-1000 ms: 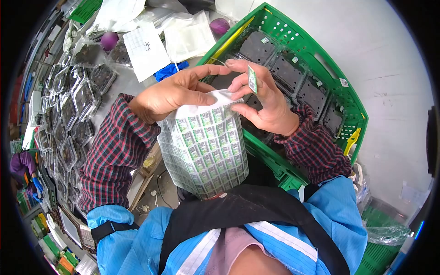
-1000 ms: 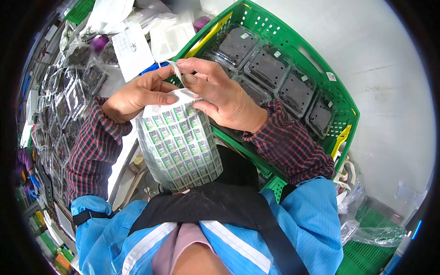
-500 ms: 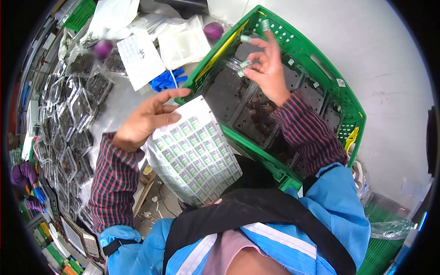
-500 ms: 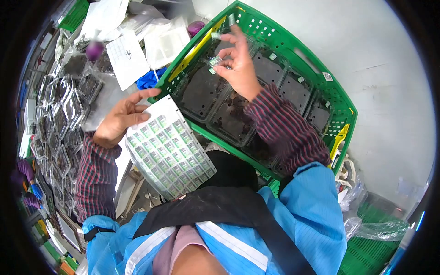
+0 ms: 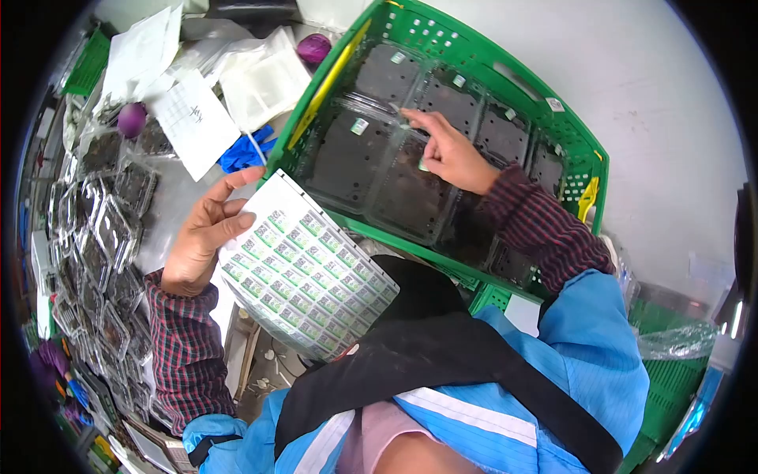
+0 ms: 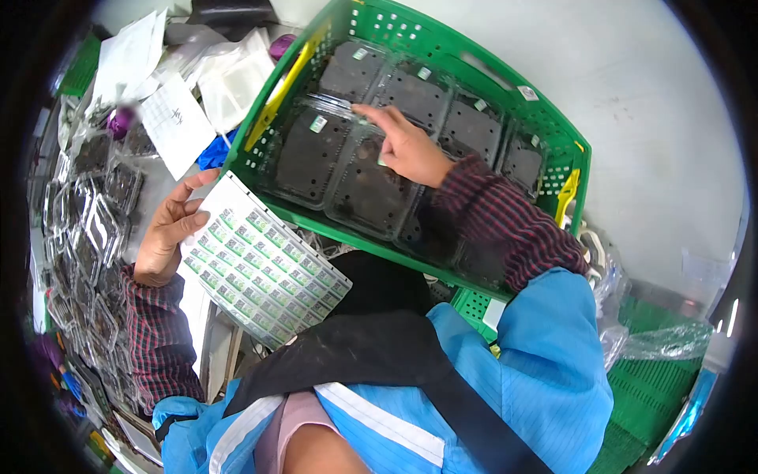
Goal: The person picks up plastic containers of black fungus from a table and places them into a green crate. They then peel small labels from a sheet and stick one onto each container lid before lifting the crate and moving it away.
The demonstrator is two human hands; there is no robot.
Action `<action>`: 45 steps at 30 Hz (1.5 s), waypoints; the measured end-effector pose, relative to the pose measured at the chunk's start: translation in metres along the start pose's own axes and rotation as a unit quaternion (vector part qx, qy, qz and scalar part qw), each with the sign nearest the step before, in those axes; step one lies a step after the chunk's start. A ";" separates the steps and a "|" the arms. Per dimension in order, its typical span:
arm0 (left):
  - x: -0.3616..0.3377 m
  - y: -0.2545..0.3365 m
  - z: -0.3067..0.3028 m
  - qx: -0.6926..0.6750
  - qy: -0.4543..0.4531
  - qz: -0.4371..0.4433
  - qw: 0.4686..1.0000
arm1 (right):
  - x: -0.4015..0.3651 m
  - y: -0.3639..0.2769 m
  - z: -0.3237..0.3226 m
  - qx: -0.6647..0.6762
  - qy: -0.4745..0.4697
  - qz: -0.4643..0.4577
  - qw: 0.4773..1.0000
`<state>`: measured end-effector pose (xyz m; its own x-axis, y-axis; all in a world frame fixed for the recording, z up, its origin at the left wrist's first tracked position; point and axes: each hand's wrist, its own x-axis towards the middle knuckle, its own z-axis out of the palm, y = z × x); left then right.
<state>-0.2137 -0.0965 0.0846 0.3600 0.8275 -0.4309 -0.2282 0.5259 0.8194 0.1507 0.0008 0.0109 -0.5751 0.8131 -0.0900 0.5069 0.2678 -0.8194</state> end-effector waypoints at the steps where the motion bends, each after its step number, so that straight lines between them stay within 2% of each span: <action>1: 0.005 0.002 0.002 0.009 -0.001 -0.005 1.000 | -0.004 0.002 0.000 0.003 0.007 0.007 1.000; 3: 0.007 0.005 0.002 0.030 -0.017 -0.006 0.999 | -0.009 -0.002 -0.004 -0.136 0.159 -0.040 0.977; 4: 0.006 0.007 0.003 0.021 -0.024 0.000 0.999 | -0.017 -0.004 -0.012 -0.134 0.210 -0.038 0.968; 5: 0.007 0.008 0.005 0.011 -0.033 0.004 0.999 | -0.030 0.002 -0.024 -0.138 0.218 -0.025 0.966; 7: 0.007 0.008 0.009 -0.005 -0.039 0.010 0.999 | -0.061 0.008 -0.052 -0.013 0.137 0.069 0.988; 9: 0.011 0.006 0.011 -0.007 -0.034 0.014 0.999 | -0.088 0.003 -0.057 -0.002 0.118 0.113 0.987; 11: 0.016 0.006 0.014 0.010 -0.034 0.011 0.999 | -0.101 0.007 -0.046 -0.025 0.050 0.204 0.977; 12: 0.019 0.006 0.015 0.019 -0.038 0.009 0.999 | -0.103 0.017 -0.036 -0.116 0.058 0.199 0.971; 13: 0.022 0.007 0.016 0.029 -0.041 0.007 0.999 | -0.106 0.019 -0.034 -0.115 0.064 0.204 0.970; 14: 0.024 0.010 0.020 0.034 -0.047 0.006 0.998 | -0.109 0.021 -0.033 -0.186 0.144 0.119 0.965; 15: 0.015 0.011 0.014 0.031 -0.058 0.023 0.998 | -0.112 0.010 -0.028 -0.268 0.224 0.029 0.937; 16: 0.014 0.010 0.016 0.028 -0.061 0.023 0.997 | -0.121 0.004 -0.037 -0.237 0.265 0.101 0.929; 17: 0.013 0.010 0.016 0.029 -0.067 0.019 0.997 | -0.135 0.007 -0.048 -0.237 0.268 0.107 0.928; 19: 0.015 0.011 0.016 0.031 -0.067 0.023 0.997 | -0.165 0.018 -0.081 -0.144 0.191 0.228 0.944; 20: 0.014 0.011 0.017 0.031 -0.060 0.022 0.997 | -0.179 0.019 -0.088 -0.146 0.193 0.232 0.942; 22: 0.014 0.009 0.018 0.028 -0.061 0.023 0.997 | -0.199 0.023 -0.094 -0.055 0.083 0.300 0.949; 23: 0.014 0.009 0.017 0.026 -0.056 0.028 0.998 | -0.202 0.025 -0.088 -0.054 0.085 0.301 0.948; 25: 0.013 0.008 0.015 0.019 -0.057 0.021 0.998 | -0.201 0.034 -0.070 -0.205 0.035 0.346 0.915; 27: 0.011 0.007 0.011 0.029 -0.042 0.024 0.998 | -0.196 0.038 -0.069 -0.243 0.013 0.355 0.903; 29: 0.011 0.005 0.014 0.020 -0.032 0.012 0.999 | -0.189 0.029 -0.074 -0.370 0.072 0.327 0.867; 30: 0.003 0.007 0.012 0.015 -0.019 0.011 1.000 | -0.191 0.040 -0.079 -0.368 0.062 0.344 0.862; 32: -0.008 0.005 -0.006 0.065 0.020 0.015 0.998 | -0.208 0.081 -0.084 -0.291 0.164 0.217 0.917; 33: -0.012 0.000 -0.019 0.060 0.025 0.042 0.997 | -0.203 0.091 -0.088 -0.192 0.180 0.244 0.933; 34: -0.019 0.001 -0.035 0.055 0.019 0.072 0.996 | -0.181 0.056 -0.085 -0.162 0.185 0.263 0.933; 35: -0.023 -0.004 -0.059 0.088 0.067 0.100 0.989 | -0.179 0.071 -0.086 -0.126 0.210 0.199 0.949; 36: -0.029 -0.008 -0.086 0.112 0.089 0.117 0.983 | -0.170 0.059 -0.085 -0.148 0.216 0.182 0.948; 38: -0.036 -0.019 -0.136 0.017 0.219 0.099 0.971 | -0.140 0.030 -0.080 -0.164 0.171 0.136 0.962; 39: -0.039 -0.025 -0.157 0.021 0.306 0.140 0.942 | -0.121 0.020 -0.073 -0.157 0.170 0.108 0.967; 41: -0.030 -0.058 -0.220 -0.113 0.403 0.223 0.880 | -0.072 -0.011 -0.052 -0.141 0.142 0.059 0.978; 43: -0.023 -0.102 -0.285 0.011 0.577 0.251 0.777 | -0.038 -0.065 -0.026 -0.141 0.125 0.021 0.982; 45: -0.005 -0.159 -0.311 0.133 0.634 0.319 0.692 | 0.010 -0.115 0.020 -0.168 0.070 -0.061 0.981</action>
<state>-0.4606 -0.1229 -0.1608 -0.8593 0.4697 0.2026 0.2600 0.0598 0.9638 0.0738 -0.0320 0.0934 -0.5626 0.8211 0.0961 0.6356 0.5040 -0.5848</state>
